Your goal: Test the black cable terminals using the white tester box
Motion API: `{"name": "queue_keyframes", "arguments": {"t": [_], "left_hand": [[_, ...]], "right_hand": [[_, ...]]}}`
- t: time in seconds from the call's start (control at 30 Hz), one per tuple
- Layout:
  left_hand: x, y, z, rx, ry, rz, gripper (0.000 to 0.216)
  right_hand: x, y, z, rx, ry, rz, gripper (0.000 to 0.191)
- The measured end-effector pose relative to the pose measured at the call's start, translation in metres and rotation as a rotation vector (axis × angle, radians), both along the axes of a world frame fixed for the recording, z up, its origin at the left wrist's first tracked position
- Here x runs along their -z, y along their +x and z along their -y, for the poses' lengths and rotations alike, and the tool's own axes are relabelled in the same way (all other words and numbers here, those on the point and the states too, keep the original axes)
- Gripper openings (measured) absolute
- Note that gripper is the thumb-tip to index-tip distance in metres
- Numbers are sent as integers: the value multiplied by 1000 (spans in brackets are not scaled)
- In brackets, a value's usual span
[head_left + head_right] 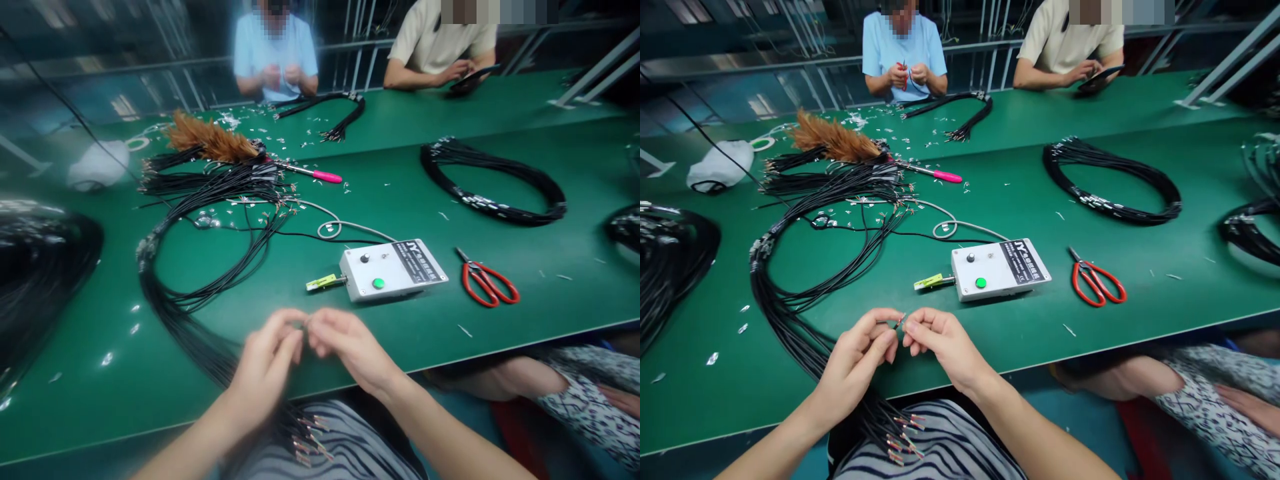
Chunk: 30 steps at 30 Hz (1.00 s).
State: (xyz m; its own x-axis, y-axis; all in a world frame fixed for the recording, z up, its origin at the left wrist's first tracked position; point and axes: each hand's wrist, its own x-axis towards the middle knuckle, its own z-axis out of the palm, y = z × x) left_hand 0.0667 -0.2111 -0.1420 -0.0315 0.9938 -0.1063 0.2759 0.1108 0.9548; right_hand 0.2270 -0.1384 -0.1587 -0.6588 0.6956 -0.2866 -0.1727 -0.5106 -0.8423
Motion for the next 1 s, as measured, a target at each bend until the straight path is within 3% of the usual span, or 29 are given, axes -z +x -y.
{"name": "queue_keyframes", "arguments": {"t": [0.1,0.27,0.37,0.53,0.77,0.87,1.0], "left_hand": [[0,2,-1,7,2,30,29],[-2,11,-8,7,93,98,22],[1,18,-15,-75,133,154,10],[6,19,-22,-187,85,196,10],[13,17,-19,-116,189,-124,14],[16,16,-24,-158,99,-15,15],[18,12,-30,-163,-5,123,15]], "right_hand": [[0,-4,3,51,9,24,26],[1,-5,6,115,72,101,21],[2,-1,6,101,136,129,22],[-2,6,-1,67,311,220,28],[-9,16,-14,16,745,491,18],[-9,24,-16,2,889,589,17],[-10,26,-17,31,1277,797,20]]}}
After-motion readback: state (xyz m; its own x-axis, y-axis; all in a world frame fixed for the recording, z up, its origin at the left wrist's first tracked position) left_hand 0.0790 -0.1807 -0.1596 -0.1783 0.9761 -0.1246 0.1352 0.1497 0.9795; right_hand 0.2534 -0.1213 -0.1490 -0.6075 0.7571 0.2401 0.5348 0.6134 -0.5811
